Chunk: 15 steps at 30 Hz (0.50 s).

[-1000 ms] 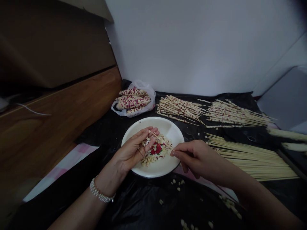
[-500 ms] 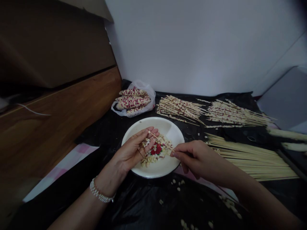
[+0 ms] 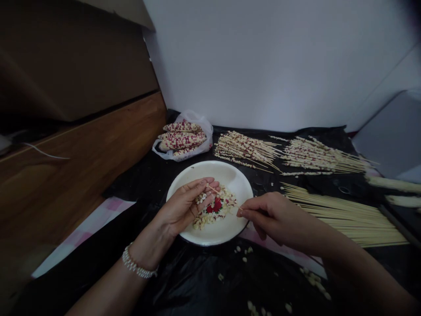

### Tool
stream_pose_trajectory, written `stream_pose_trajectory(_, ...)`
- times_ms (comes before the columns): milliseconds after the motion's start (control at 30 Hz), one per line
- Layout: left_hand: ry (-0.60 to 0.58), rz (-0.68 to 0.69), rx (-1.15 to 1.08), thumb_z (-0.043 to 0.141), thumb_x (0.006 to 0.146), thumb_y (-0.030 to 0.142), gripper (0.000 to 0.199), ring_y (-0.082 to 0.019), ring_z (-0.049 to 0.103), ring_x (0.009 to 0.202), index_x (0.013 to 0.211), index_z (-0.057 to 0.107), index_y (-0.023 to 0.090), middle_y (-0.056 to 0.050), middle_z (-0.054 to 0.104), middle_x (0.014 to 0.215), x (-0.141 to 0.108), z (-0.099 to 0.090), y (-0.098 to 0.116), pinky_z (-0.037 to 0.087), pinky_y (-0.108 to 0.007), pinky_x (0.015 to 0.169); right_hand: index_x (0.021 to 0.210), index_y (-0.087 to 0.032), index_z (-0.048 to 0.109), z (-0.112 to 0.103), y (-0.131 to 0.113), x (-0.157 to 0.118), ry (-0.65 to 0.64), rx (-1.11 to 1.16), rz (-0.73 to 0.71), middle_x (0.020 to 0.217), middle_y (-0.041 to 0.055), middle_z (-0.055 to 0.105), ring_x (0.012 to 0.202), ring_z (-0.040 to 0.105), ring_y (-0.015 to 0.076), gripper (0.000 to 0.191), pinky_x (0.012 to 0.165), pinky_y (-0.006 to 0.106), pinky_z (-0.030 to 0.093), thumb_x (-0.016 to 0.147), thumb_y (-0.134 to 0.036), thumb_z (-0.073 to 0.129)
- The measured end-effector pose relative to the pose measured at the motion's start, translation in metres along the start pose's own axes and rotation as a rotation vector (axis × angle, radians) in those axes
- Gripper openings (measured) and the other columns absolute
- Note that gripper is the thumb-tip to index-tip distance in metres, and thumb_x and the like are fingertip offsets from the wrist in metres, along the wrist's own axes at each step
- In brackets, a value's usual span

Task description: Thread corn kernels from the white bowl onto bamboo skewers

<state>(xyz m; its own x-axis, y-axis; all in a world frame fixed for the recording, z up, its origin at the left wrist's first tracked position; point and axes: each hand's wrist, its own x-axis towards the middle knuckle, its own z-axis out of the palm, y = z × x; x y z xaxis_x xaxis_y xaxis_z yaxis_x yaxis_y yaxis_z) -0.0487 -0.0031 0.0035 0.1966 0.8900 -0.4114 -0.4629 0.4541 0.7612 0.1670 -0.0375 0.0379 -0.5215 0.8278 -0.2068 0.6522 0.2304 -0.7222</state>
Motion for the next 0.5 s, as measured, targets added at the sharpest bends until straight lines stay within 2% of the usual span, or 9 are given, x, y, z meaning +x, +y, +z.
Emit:
stream_pose_trajectory(167, -0.036, -0.02, 0.086, 0.059, 0.082, 0.01, 0.018, -0.013, 0.068, 0.084, 0.096, 0.07, 0.011, -0.012, 0.072, 0.099, -0.0025, 0.0023, 0.0004, 0.056, -0.019, 0.077, 0.059, -0.019, 0.051, -0.0017, -0.001, -0.0007, -0.006, 0.017, -0.006, 0.053, -0.0038, 0.055, 0.042, 0.041, 0.0048, 0.034, 0.048, 0.021, 0.03, 0.09, -0.028, 0.041)
stream_pose_trajectory(333, -0.017, 0.03, 0.007, 0.058, 0.085, 0.016, 0.019, -0.013, 0.068, 0.084, 0.1, 0.069, 0.013, -0.011, 0.072, 0.102, -0.0029, 0.0035, 0.0005, 0.056, -0.022, 0.079, 0.062, -0.019, 0.051, 0.0001, 0.0011, 0.0029, 0.011, 0.092, 0.004, 0.056, -0.0034, 0.055, 0.043, 0.043, 0.0049, 0.033, 0.048, 0.02, 0.031, 0.091, -0.031, 0.04)
stream_pose_trajectory(500, -0.077, 0.007, -0.026, 0.063, 0.079, 0.008, 0.016, -0.013, 0.068, 0.088, 0.092, 0.071, 0.012, -0.01, 0.071, 0.105, -0.0014, 0.0004, -0.0017, 0.055, -0.021, 0.081, 0.062, -0.018, 0.052, 0.0019, 0.0013, 0.0033, 0.01, 0.131, 0.012, 0.057, -0.003, 0.056, 0.044, 0.045, 0.0044, 0.034, 0.048, 0.019, 0.033, 0.091, -0.032, 0.04)
